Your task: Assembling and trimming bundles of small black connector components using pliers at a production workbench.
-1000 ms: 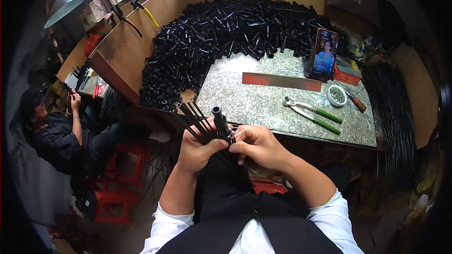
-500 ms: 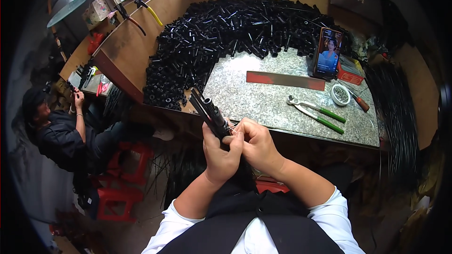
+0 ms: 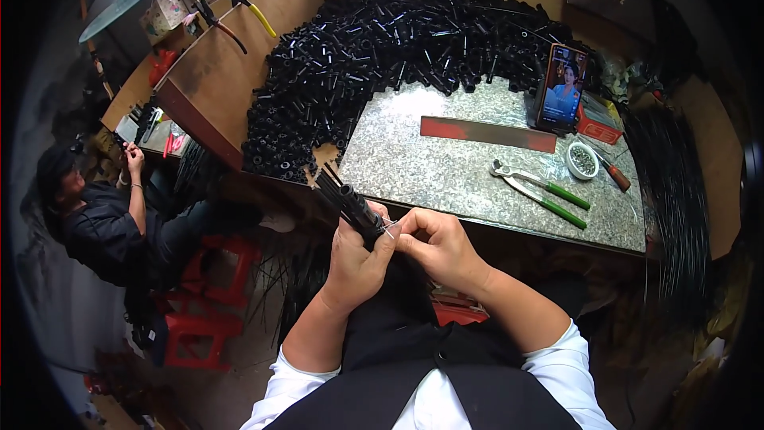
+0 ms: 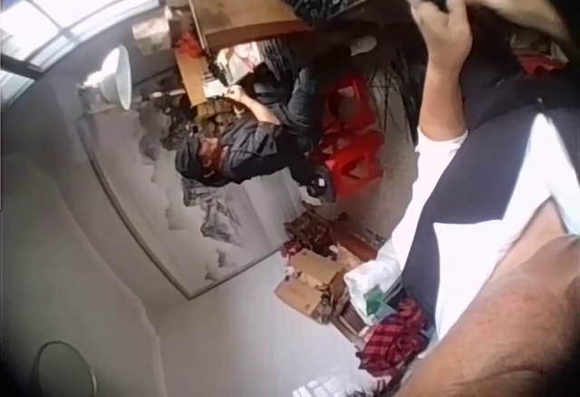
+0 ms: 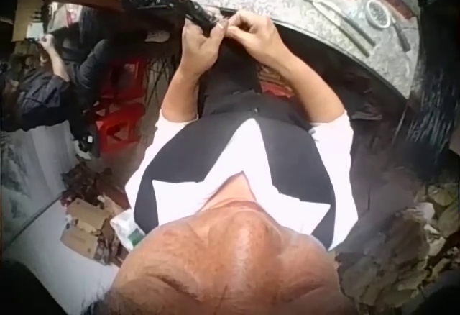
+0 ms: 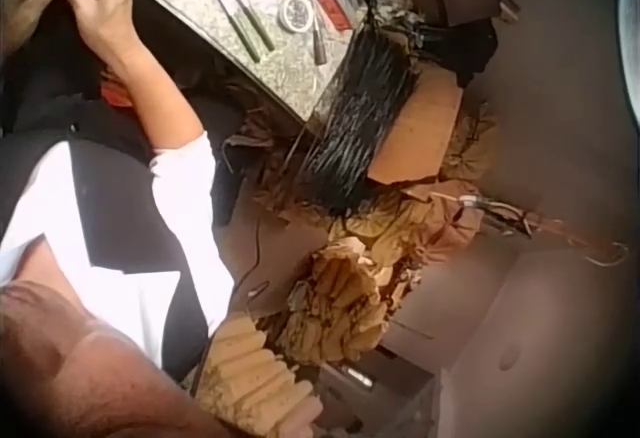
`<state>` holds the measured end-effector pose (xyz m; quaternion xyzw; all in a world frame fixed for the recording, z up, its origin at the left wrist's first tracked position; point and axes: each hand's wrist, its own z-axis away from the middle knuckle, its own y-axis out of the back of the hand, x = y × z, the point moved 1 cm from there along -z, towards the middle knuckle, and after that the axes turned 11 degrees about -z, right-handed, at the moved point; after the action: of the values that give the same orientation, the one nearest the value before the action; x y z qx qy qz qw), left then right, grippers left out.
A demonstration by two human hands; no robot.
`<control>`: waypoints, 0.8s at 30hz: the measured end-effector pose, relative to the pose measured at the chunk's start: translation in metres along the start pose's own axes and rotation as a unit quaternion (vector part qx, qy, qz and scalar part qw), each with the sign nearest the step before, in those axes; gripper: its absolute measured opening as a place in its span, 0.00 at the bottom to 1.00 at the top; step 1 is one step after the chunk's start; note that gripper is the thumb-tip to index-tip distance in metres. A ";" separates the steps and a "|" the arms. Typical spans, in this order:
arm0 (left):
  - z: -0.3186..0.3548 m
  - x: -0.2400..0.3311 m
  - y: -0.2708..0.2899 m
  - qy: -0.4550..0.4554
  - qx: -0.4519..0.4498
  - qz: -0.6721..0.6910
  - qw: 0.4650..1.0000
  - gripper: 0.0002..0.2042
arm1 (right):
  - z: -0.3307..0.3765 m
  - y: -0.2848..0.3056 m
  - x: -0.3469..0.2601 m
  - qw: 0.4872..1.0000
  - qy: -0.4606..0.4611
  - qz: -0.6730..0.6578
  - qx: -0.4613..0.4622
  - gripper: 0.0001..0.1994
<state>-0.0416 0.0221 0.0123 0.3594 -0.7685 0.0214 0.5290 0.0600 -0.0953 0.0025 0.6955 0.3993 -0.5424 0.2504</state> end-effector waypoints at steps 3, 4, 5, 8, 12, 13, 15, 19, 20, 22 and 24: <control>0.000 0.000 0.002 0.005 -0.005 0.022 1.000 0.09 | -0.004 0.003 -0.001 0.998 -0.049 -0.031 -0.023 0.09; 0.000 0.002 0.002 0.006 -0.005 0.021 1.000 0.09 | -0.004 0.004 0.001 0.996 -0.069 -0.039 -0.037 0.08; -0.001 0.005 0.001 -0.006 0.014 0.001 1.000 0.08 | -0.005 0.004 0.002 0.994 -0.090 -0.046 -0.052 0.08; 0.000 0.007 -0.003 -0.019 0.039 -0.017 0.999 0.06 | -0.007 0.003 0.004 0.993 -0.071 -0.067 -0.063 0.08; 0.000 0.012 -0.002 -0.016 0.017 -0.039 0.999 0.05 | -0.006 0.007 0.010 0.990 -0.088 -0.088 -0.071 0.08; 0.000 0.012 -0.003 -0.016 0.015 -0.039 0.999 0.05 | -0.006 0.007 0.010 0.990 -0.086 -0.086 -0.073 0.08; -0.001 0.013 -0.004 -0.021 0.020 -0.049 0.998 0.05 | -0.005 0.008 0.011 0.990 -0.084 -0.085 -0.072 0.08; -0.003 0.008 -0.007 -0.042 0.010 -0.066 0.997 0.05 | -0.003 0.012 0.013 0.990 -0.084 -0.094 -0.064 0.07; -0.003 0.005 -0.008 -0.052 0.008 -0.066 0.996 0.07 | -0.002 0.013 0.012 0.991 -0.077 -0.091 -0.062 0.07; -0.002 0.006 -0.014 -0.066 0.002 -0.057 0.996 0.09 | 0.003 0.017 0.006 0.997 -0.052 -0.038 -0.048 0.06; 0.002 0.004 -0.021 -0.031 0.006 0.004 0.999 0.09 | 0.006 0.027 -0.010 0.998 -0.009 0.030 -0.058 0.09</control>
<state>-0.0315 0.0032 0.0075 0.3596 -0.7858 0.0170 0.5029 0.0780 -0.1173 0.0084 0.6865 0.4069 -0.5166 0.3102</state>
